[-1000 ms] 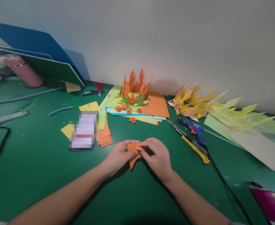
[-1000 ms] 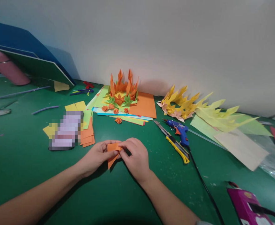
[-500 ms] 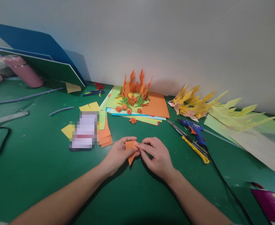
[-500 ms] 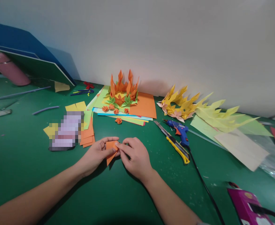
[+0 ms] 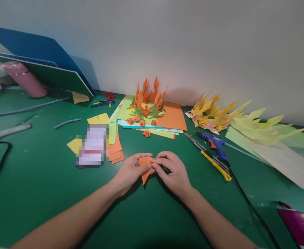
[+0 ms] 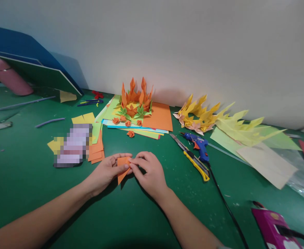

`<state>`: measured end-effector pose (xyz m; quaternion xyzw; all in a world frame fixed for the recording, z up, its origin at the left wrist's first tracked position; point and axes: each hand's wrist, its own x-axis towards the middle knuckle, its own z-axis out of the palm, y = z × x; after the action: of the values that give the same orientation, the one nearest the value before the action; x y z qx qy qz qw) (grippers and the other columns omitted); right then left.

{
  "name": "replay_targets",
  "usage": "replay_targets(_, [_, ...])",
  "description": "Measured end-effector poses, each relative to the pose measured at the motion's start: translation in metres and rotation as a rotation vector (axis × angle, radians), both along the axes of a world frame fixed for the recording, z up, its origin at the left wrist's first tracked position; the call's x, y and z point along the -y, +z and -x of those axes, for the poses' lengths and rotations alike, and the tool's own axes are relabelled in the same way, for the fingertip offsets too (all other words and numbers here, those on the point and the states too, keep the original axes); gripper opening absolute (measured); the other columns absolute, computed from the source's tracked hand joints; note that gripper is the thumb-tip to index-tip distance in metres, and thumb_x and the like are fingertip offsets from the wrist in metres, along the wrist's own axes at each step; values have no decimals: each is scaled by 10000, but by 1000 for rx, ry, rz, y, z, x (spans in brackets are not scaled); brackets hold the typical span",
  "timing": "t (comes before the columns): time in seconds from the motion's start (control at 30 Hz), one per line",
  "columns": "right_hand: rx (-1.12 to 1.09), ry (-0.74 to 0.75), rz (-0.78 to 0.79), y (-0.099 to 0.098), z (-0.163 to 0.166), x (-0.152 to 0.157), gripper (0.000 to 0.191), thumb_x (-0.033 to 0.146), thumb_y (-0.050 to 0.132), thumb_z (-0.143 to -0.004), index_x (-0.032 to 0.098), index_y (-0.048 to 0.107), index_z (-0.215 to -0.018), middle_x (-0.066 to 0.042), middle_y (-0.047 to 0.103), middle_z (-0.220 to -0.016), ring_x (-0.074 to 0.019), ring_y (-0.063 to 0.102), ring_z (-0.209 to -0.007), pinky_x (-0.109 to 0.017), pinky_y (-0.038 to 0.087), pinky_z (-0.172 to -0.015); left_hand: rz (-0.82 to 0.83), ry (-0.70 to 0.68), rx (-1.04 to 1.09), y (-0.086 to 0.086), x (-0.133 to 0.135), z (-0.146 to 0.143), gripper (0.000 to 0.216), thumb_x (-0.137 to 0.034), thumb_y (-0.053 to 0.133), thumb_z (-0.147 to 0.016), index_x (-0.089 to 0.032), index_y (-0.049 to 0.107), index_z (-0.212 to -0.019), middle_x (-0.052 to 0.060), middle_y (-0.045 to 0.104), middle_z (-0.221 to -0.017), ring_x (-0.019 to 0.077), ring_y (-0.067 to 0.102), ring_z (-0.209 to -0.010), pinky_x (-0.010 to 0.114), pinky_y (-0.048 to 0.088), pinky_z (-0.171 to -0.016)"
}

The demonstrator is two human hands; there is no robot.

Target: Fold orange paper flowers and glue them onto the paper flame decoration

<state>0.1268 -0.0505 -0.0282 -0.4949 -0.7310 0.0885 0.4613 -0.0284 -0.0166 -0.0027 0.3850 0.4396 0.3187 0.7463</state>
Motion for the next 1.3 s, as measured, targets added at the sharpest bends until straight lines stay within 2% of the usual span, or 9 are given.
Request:
replay_targets(0.3, [-57,-14,16,0,1,0,125,205,591,-830,224,705,-875,-37,623,-791,-163,607,-733,-313,500,-660,-27,-16,-17,-1,0,1,443,-240,793,-579,-137,614,-971,1,669,-741,126,608,-691,265,464,-715])
replay_targets(0.6, [-70,-13,29,0,2,0,116,196,592,-822,220,699,-861,-39,622,-792,-166,606,-736,-319,504,-671,-51,10,2,-6,0,0,400,-278,781,-606,-137,631,-948,43,687,-859,167,611,-866,274,448,-789])
replay_targets(0.73, [-218,-11,155,-1,3,-1,106,184,596,-793,209,660,-875,-29,621,-792,-140,594,-650,-274,517,-598,-40,-8,24,-3,0,-1,447,-296,777,-606,-151,588,-985,33,691,-818,160,631,-785,281,463,-742])
replay_targets(0.83, [-331,-1,232,-2,3,-2,131,193,588,-779,192,622,-905,-25,624,-770,-118,570,-572,-240,509,-532,-104,-31,-10,-2,1,-2,415,-297,755,-632,-158,560,-971,13,681,-755,142,631,-705,250,459,-661])
replay_targets(0.9, [-337,12,233,-1,3,-2,96,204,581,-782,188,628,-865,-30,623,-763,-122,573,-586,-237,504,-530,-161,-50,-55,-2,2,-3,357,-300,733,-657,-169,528,-918,-20,647,-660,105,586,-580,204,410,-537])
replay_targets(1.0, [-320,27,210,0,2,-2,58,216,595,-785,188,645,-775,-36,620,-761,-129,569,-611,-239,486,-527,-219,-105,-74,-6,5,-4,305,-325,683,-708,-195,456,-866,-85,556,-541,46,411,-402,168,260,-402])
replay_targets(1.1, [-362,49,222,0,2,-2,56,205,612,-776,189,639,-729,-38,614,-770,-138,575,-651,-250,485,-551,-254,-138,-76,-9,6,-4,284,-329,649,-736,-210,416,-845,-108,513,-523,33,336,-375,164,208,-385])
replay_targets(1.2, [-429,84,236,0,3,-3,78,190,614,-765,193,608,-688,-36,603,-764,-158,590,-730,-278,496,-619,-252,-161,-57,-11,7,-4,291,-346,635,-741,-217,393,-838,-113,491,-504,40,336,-382,167,214,-395])
replay_targets(1.3, [-461,107,230,0,3,-3,122,183,608,-757,198,568,-642,-20,584,-725,-158,578,-725,-293,486,-648,-238,-174,-37,-10,6,-4,320,-382,645,-720,-206,416,-858,-95,514,-518,52,375,-414,176,246,-420])
